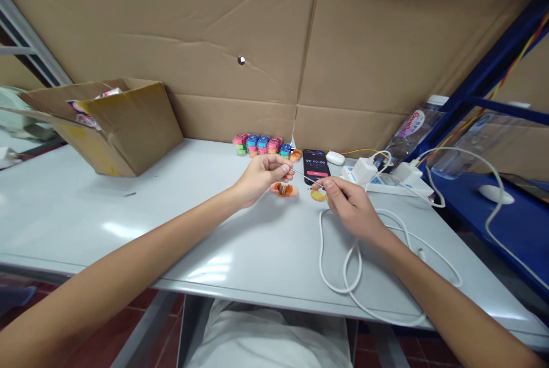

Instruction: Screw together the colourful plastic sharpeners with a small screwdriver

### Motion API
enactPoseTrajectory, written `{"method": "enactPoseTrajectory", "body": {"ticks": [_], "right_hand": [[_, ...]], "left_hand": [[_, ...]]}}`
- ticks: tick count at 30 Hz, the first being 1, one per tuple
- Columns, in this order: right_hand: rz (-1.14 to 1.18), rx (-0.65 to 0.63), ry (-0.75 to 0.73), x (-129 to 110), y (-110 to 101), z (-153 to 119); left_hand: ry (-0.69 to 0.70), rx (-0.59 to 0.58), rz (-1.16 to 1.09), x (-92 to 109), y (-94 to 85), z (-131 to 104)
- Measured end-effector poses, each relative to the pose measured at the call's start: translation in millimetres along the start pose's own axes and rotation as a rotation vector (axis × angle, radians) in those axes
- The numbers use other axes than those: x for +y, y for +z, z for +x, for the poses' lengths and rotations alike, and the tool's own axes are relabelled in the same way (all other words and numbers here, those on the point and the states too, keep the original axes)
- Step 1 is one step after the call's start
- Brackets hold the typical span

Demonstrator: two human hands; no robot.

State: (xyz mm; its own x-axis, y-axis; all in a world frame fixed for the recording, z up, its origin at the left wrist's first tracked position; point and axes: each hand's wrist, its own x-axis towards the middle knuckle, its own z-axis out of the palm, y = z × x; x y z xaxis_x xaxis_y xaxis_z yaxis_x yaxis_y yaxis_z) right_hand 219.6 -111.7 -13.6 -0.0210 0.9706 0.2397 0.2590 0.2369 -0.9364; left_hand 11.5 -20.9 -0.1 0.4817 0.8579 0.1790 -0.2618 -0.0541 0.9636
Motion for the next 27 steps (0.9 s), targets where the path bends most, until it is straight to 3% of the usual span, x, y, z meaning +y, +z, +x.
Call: {"method": "enactPoseTrajectory", "body": {"ticks": [6,11,19,27], "right_hand": [[0.374,-0.116,0.264,-7,4,-4],[0.514,-0.209,0.378,-12,1,-5],[0.594,-0.223,0.418,-8,2,-5],[0.564,-0.256,0.419,-6,0,-4]], "left_hand": [[0.013,0.033,0.061,1,3.4,-3],[0.020,0.014,0.233,6,4.8,-5],[0.032,-0.069,0.337,6,3.1,-6],[0.131,-0.187,0.345,3,6.6,-8]]}}
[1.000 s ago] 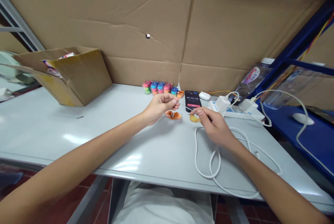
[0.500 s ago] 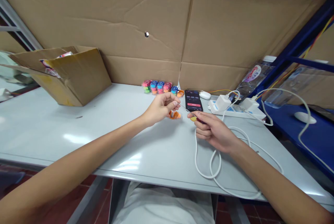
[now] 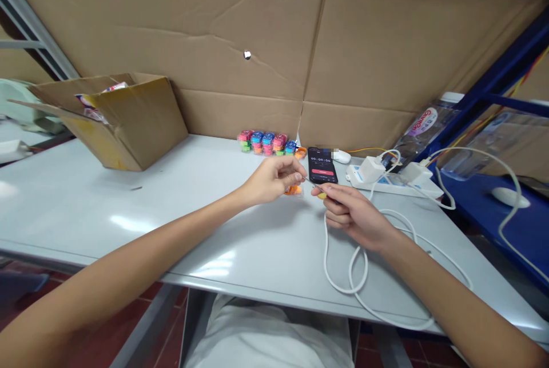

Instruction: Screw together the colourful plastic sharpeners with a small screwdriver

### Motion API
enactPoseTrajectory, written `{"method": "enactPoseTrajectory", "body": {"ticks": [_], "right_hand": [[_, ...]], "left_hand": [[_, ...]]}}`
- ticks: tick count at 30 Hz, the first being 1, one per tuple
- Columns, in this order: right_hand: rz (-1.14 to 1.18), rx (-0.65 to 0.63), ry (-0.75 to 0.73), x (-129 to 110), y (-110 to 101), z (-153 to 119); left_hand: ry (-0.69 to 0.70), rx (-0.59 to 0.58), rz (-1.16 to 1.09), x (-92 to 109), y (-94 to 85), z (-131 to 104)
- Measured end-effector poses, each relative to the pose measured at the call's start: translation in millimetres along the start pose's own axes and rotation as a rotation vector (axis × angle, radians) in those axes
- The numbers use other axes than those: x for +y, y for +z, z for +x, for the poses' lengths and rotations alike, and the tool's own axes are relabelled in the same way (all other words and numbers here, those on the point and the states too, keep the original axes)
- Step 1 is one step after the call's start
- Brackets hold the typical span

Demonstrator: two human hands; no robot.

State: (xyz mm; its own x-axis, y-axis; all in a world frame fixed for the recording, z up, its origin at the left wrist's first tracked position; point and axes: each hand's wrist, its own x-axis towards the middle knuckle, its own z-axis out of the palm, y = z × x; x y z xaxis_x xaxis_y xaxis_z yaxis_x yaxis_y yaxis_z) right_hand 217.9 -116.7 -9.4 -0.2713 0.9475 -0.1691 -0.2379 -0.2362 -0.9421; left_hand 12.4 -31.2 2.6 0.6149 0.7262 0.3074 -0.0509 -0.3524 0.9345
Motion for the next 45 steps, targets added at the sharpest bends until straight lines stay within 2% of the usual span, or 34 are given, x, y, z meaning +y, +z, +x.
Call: {"method": "enactPoseTrajectory", "body": {"ticks": [8,10,12,15,17,19,25,31,36,41,45], "right_hand": [[-0.042,-0.011,0.004,-2,1,-1],[-0.049,-0.008,0.000,-3,2,-2],[-0.053,0.001,-0.008,-4,2,-2],[-0.056,0.027,-0.033,-6,2,-2],[-0.055,0.047,-0.052,-7,1,-2],[-0.053,0.067,-0.069,-8,0,-2],[-0.066,0.091,-0.083,-9,-1,-3],[-0.149,0.096,-0.098,-8,-1,-2],[-0.370,0.109,-0.135,-7,-3,0],[-0.797,0.172,-0.294,-7,-6,0],[-1.064,0.144,-0.369,-6,-7,-3]], "left_hand": [[-0.019,-0.106,-0.034,3,-4.5,0],[-0.023,-0.102,-0.025,3,-5.2,0],[0.007,-0.046,0.059,0,-8.8,2],[0.059,0.037,0.322,-6,-20.5,6],[0.054,0.018,0.499,-11,-29.5,8],[0.036,-0.019,0.564,-16,-36.0,10],[-0.040,-0.049,0.550,-28,-32.4,9],[-0.144,-0.049,0.490,-31,-27.1,9],[-0.209,-0.090,0.384,-30,-28.6,9],[-0.234,-0.151,0.301,-30,-29.8,9],[-0.238,-0.227,0.262,-29,-32.6,9]]}}
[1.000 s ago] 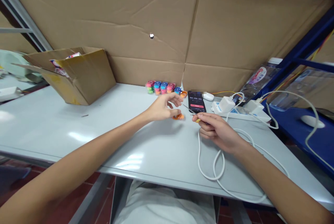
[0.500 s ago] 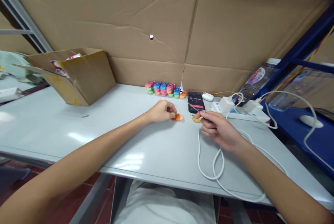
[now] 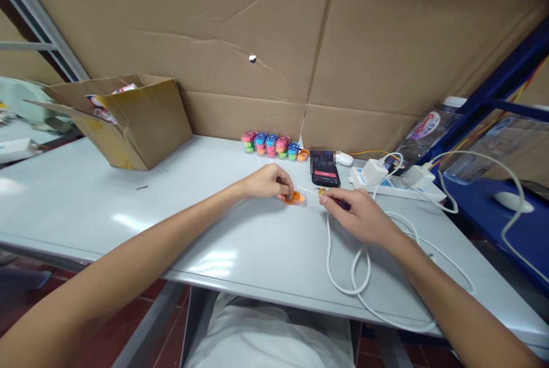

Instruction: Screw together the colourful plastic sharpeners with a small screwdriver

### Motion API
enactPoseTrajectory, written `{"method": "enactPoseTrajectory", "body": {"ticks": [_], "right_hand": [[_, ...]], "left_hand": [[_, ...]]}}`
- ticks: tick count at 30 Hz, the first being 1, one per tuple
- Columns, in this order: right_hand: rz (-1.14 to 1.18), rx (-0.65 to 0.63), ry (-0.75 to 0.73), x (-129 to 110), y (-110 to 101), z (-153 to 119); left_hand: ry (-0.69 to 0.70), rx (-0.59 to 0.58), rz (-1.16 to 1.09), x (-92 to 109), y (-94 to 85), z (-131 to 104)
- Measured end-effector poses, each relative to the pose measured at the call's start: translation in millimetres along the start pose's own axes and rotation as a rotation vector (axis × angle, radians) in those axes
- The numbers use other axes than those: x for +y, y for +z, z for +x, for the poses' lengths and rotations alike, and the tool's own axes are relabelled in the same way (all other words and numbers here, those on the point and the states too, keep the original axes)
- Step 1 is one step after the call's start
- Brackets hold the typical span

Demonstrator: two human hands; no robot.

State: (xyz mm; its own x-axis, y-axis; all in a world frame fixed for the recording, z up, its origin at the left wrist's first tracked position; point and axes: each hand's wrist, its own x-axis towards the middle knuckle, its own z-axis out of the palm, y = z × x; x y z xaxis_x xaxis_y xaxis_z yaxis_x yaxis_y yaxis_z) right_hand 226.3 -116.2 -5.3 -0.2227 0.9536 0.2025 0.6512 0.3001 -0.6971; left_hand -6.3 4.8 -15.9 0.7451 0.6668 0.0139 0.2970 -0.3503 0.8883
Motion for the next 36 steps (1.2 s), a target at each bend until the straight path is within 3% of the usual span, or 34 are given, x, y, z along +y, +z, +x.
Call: {"method": "enactPoseTrajectory", "body": {"ticks": [6,13,18,23,26,30,36], "right_hand": [[-0.147,-0.071,-0.064,-3,3,-1],[-0.132,-0.067,-0.052,-5,-6,-5],[0.047,0.003,-0.022,-7,-13,-6],[0.467,-0.010,0.031,-19,-27,9],[0.653,0.065,-0.010,-36,-37,27],[0.668,0.159,-0.135,-56,-40,51],[0.489,0.285,-0.200,-53,-13,58]], "left_hand": [[-0.027,-0.124,-0.003,7,-3.6,-4],[-0.066,-0.204,0.042,18,-6.2,-9],[-0.080,-0.224,0.087,21,-7.8,-11],[-0.078,-0.244,0.073,19,-9.1,-11],[-0.078,-0.241,0.074,16,-9.3,-10],[-0.092,-0.225,0.082,16,-9.3,-11],[-0.101,-0.220,0.097,20,-9.5,-12]]}}
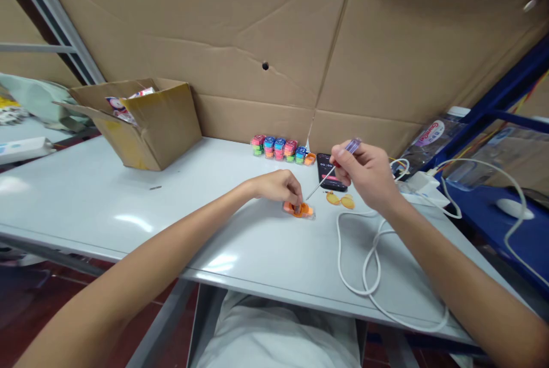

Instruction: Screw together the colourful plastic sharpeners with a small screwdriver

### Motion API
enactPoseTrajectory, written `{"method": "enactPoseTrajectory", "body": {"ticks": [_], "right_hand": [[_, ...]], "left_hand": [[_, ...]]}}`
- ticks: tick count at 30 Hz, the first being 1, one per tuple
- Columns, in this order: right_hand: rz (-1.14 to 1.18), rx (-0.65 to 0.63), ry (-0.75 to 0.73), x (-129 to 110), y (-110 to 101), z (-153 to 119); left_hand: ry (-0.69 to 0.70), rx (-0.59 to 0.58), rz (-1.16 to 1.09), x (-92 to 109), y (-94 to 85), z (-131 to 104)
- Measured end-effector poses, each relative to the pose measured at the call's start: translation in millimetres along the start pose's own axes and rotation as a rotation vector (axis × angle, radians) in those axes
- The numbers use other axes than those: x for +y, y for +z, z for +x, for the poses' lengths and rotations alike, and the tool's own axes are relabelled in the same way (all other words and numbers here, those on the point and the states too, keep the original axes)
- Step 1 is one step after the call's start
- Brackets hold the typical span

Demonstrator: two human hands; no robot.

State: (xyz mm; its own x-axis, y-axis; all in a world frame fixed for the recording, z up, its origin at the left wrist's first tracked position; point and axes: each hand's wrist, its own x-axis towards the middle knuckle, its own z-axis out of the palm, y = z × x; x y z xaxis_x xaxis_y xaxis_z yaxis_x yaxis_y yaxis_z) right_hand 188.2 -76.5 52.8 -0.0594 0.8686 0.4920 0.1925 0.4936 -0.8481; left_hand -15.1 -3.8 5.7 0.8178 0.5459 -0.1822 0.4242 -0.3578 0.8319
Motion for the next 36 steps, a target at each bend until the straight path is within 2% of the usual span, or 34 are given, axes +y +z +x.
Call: {"method": "enactPoseTrajectory", "body": {"ticks": [2,9,21,36], "right_hand": [[-0.062,0.079,-0.066,10,7,-12],[-0.163,0.122,-0.140,38,25,-43],[-0.339,0.042,-0.192,50,34,-49],[-0.362,-0.032,-0.145,53,35,-48]], "left_hand": [[0.006,-0.004,0.003,0,-0.1,0],[0.007,-0.018,0.024,2,0.3,1],[0.016,-0.036,0.010,3,0.5,0],[0.024,-0.013,0.026,3,1.0,0]]}}
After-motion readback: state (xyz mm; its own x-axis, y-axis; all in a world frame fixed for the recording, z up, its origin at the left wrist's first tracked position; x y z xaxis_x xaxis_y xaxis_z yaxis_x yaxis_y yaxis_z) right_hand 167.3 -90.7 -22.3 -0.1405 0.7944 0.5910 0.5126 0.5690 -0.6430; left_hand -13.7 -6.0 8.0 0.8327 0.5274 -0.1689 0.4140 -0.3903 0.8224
